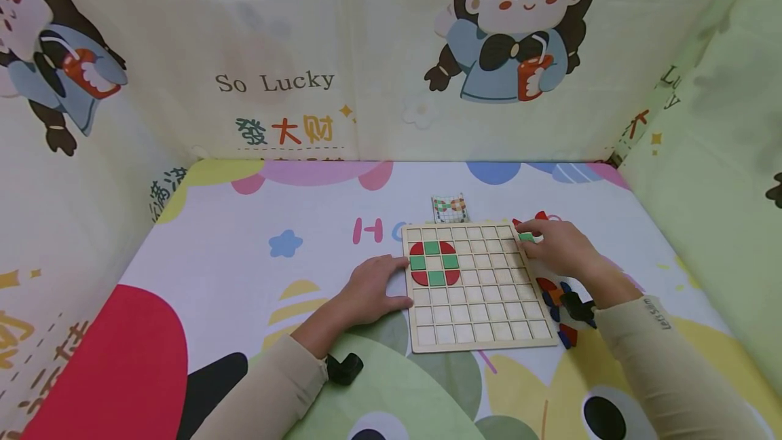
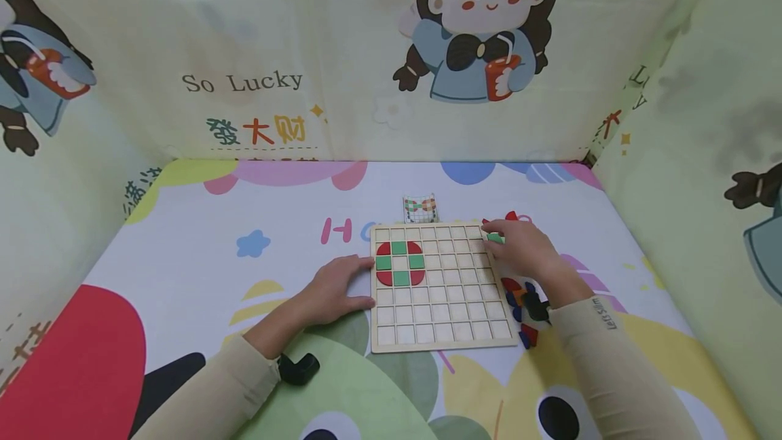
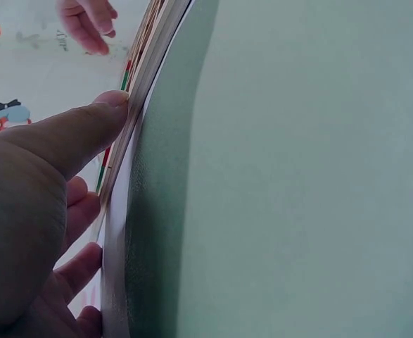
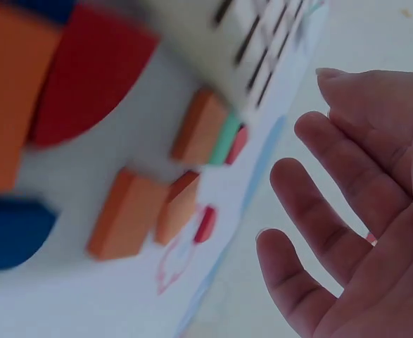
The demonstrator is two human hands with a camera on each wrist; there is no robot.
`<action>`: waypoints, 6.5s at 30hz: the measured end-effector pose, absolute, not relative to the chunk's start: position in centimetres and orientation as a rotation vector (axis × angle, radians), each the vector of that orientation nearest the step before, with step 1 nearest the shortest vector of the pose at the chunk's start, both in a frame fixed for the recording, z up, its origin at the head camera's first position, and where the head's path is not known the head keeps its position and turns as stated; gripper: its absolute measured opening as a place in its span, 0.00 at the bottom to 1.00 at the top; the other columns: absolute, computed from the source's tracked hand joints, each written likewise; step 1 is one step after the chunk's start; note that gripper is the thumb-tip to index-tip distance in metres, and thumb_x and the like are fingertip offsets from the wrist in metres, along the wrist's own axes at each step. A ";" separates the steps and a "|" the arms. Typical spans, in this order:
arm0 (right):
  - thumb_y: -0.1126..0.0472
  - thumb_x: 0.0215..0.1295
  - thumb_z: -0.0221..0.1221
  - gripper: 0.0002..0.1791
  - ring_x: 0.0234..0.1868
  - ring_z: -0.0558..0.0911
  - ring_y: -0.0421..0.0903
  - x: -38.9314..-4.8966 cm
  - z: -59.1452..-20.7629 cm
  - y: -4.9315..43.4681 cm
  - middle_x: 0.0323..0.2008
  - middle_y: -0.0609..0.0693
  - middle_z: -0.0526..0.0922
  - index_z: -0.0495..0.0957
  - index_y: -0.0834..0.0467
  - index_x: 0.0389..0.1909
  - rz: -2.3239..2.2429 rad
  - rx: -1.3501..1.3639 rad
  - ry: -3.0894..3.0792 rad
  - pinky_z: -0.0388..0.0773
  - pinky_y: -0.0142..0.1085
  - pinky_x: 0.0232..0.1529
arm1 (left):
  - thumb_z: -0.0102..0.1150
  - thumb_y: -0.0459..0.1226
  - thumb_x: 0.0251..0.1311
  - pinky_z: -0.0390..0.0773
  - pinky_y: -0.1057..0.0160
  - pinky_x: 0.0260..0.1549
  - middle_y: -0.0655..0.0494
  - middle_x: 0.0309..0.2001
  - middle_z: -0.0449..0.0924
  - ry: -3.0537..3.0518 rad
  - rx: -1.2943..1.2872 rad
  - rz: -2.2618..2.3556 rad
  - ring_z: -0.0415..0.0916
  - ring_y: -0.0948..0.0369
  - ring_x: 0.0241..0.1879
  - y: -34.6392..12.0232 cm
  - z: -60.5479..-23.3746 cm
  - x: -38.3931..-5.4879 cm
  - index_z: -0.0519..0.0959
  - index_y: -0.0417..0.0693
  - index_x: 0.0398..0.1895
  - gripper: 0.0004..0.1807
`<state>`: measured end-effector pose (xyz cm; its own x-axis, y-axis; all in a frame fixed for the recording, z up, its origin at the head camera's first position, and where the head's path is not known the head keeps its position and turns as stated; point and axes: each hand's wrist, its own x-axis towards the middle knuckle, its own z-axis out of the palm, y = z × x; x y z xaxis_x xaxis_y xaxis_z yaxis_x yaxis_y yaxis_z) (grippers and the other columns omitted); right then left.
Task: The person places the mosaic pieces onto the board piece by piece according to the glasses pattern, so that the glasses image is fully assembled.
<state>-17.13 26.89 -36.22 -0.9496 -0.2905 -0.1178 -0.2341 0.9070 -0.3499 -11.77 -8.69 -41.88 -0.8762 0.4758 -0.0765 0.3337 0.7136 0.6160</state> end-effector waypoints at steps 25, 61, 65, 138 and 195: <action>0.65 0.69 0.58 0.18 0.41 0.78 0.59 -18.5 -38.5 28.9 0.48 0.67 0.81 0.78 0.67 0.57 -0.462 -0.293 2.894 0.81 0.44 0.36 | 0.70 0.48 0.58 0.59 0.43 0.67 0.48 0.67 0.69 2.692 0.639 0.880 0.60 0.48 0.69 -8.6 -41.9 -11.8 0.68 0.47 0.72 0.39; 0.64 0.68 0.62 0.21 0.48 0.77 0.64 -19.6 -38.2 29.4 0.53 0.70 0.79 0.75 0.69 0.58 -0.446 -0.218 2.896 0.79 0.56 0.48 | 0.71 0.48 0.58 0.61 0.44 0.66 0.49 0.65 0.71 2.700 0.660 0.901 0.64 0.49 0.66 -8.7 -42.1 -11.9 0.69 0.46 0.71 0.39; 0.62 0.67 0.63 0.23 0.48 0.77 0.64 -19.6 -38.3 29.4 0.52 0.70 0.79 0.74 0.70 0.59 -0.463 -0.198 2.889 0.81 0.53 0.45 | 0.70 0.48 0.58 0.61 0.45 0.66 0.49 0.65 0.71 2.706 0.663 0.898 0.64 0.49 0.66 -8.7 -42.1 -11.9 0.69 0.46 0.71 0.39; 0.60 0.64 0.67 0.17 0.48 0.81 0.55 -16.0 -38.3 18.5 0.45 0.56 0.85 0.81 0.65 0.50 -0.578 -0.588 2.820 0.78 0.51 0.53 | 0.70 0.48 0.59 0.59 0.44 0.67 0.48 0.67 0.70 2.695 0.677 0.906 0.61 0.47 0.68 -8.8 -42.2 -11.9 0.68 0.46 0.71 0.39; 0.62 0.66 0.62 0.21 0.49 0.80 0.57 -16.1 -37.7 21.2 0.52 0.59 0.82 0.77 0.65 0.58 -0.734 -0.535 2.859 0.79 0.52 0.47 | 0.69 0.48 0.60 0.58 0.44 0.68 0.49 0.68 0.69 2.691 0.663 0.900 0.60 0.47 0.69 -8.7 -42.0 -11.7 0.68 0.45 0.71 0.39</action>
